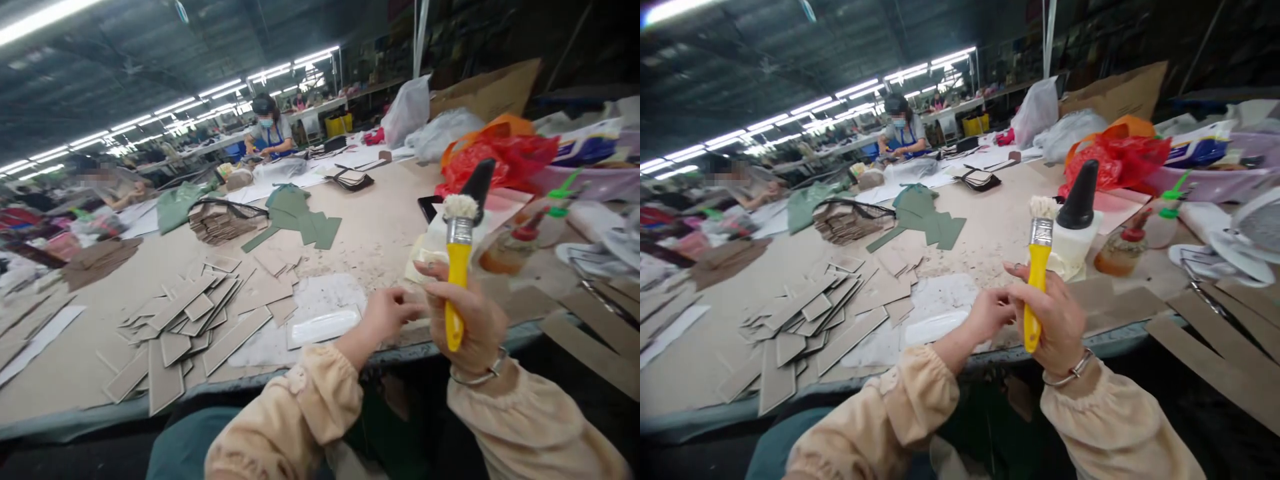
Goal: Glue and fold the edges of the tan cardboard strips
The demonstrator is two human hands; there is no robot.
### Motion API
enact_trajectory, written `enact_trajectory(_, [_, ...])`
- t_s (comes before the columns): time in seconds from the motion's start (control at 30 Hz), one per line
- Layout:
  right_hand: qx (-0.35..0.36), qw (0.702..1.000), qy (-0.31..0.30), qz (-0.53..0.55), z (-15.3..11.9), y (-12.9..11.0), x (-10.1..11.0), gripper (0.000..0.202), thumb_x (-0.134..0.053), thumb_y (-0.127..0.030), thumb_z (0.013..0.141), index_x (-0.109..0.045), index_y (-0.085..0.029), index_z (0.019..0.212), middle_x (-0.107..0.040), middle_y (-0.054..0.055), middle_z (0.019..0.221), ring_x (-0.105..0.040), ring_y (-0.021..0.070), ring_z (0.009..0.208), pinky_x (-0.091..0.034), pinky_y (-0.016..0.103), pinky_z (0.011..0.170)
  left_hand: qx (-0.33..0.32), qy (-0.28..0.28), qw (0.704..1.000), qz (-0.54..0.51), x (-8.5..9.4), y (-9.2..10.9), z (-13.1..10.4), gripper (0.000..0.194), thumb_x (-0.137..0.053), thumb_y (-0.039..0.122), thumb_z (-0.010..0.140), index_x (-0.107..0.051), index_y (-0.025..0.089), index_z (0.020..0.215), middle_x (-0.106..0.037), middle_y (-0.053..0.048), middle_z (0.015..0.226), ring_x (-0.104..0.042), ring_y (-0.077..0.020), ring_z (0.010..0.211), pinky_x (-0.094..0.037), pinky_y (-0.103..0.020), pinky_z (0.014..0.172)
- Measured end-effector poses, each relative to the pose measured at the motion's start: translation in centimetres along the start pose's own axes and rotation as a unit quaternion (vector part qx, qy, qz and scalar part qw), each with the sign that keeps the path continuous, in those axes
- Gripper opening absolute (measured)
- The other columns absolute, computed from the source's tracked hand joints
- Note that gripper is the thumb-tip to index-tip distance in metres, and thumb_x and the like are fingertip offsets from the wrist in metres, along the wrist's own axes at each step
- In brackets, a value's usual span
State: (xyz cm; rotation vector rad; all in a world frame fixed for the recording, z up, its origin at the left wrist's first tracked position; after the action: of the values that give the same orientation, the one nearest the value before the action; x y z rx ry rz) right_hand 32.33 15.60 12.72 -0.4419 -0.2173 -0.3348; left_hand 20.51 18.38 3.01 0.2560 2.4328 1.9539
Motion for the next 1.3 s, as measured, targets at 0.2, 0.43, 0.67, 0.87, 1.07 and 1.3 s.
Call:
enact_trajectory(0.2, [-0.058,0.995,-0.057,0.059,0.3,0.7,-1.9,0.024,-0.063,-0.014,0.081,-0.058,-0.023,0.103,-0.063,0.009,0.120,-0.060,0.0244,0.110,-0.049,0.043,0.093,0.055,0.060,0.996,-0.026,8.9,-1.4,-5.8,0.019,-0.069,0.029,0.068,-0.063,0.012,0.074,-0.064,-0.002,0.066,-0.059,-0.0106,0.060,-0.044,-0.020,0.053])
enact_trajectory(0.43, [-0.117,0.966,-0.216,0.078,-1.9,0.5,-7.4,0.025,-0.066,-0.029,0.081,-0.056,-0.022,0.103,-0.062,0.010,0.120,-0.060,0.0238,0.111,-0.049,0.041,0.094,0.086,0.045,0.993,-0.061,15.5,-4.0,-11.6,0.028,-0.073,0.036,0.068,-0.060,0.012,0.072,-0.064,-0.002,0.065,-0.056,-0.0096,0.058,-0.043,-0.019,0.052])
enact_trajectory(0.67, [-0.259,0.922,-0.251,0.142,-3.5,1.5,-10.0,0.022,-0.068,-0.034,0.078,-0.053,-0.024,0.091,-0.066,0.007,0.111,-0.063,0.0243,0.103,-0.054,0.036,0.080,0.077,0.058,0.990,-0.103,17.6,-6.4,-12.5,0.034,-0.075,0.041,0.065,-0.059,0.012,0.071,-0.062,-0.001,0.064,-0.056,-0.0096,0.057,-0.041,-0.018,0.051])
enact_trajectory(0.87, [-0.312,0.920,-0.204,0.122,-3.6,2.2,-9.8,0.024,-0.073,-0.037,0.072,-0.055,-0.024,0.081,-0.061,0.000,0.084,-0.063,0.0191,0.083,-0.052,0.029,0.071,0.055,0.133,0.990,0.006,20.6,-6.3,-12.4,0.028,-0.057,0.041,0.081,-0.062,0.014,0.087,-0.064,-0.002,0.072,-0.062,-0.0138,0.066,-0.049,-0.024,0.060])
enact_trajectory(1.07, [-0.370,0.906,-0.170,0.120,-5.1,3.8,-9.9,0.029,-0.076,-0.040,0.067,-0.056,-0.024,0.081,-0.052,-0.003,0.073,-0.048,0.0116,0.059,-0.041,0.023,0.050,-0.013,0.178,0.892,0.416,23.2,-5.2,-13.9,0.018,-0.052,0.022,0.084,-0.069,0.018,0.087,-0.069,-0.004,0.085,-0.062,-0.0172,0.081,-0.045,-0.028,0.077])
enact_trajectory(1.3, [-0.393,0.878,-0.231,0.145,-7.1,2.9,-12.9,0.028,-0.075,-0.038,0.070,-0.055,-0.023,0.083,-0.052,-0.002,0.075,-0.049,0.0112,0.062,-0.041,0.022,0.053,-0.012,0.055,0.868,0.493,21.3,-6.6,-13.7,0.013,-0.059,0.020,0.081,-0.072,0.020,0.083,-0.068,-0.003,0.082,-0.062,-0.0166,0.079,-0.045,-0.024,0.072])
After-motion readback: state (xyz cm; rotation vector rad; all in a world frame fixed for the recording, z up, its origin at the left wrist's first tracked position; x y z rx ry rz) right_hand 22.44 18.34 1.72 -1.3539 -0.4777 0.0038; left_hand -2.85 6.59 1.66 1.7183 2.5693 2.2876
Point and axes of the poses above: each hand's wrist, its own z-axis towards the middle knuckle, its own x-axis out of the back of the hand, y = z × x, the point moved 7 cm from there along z, towards the middle knuckle
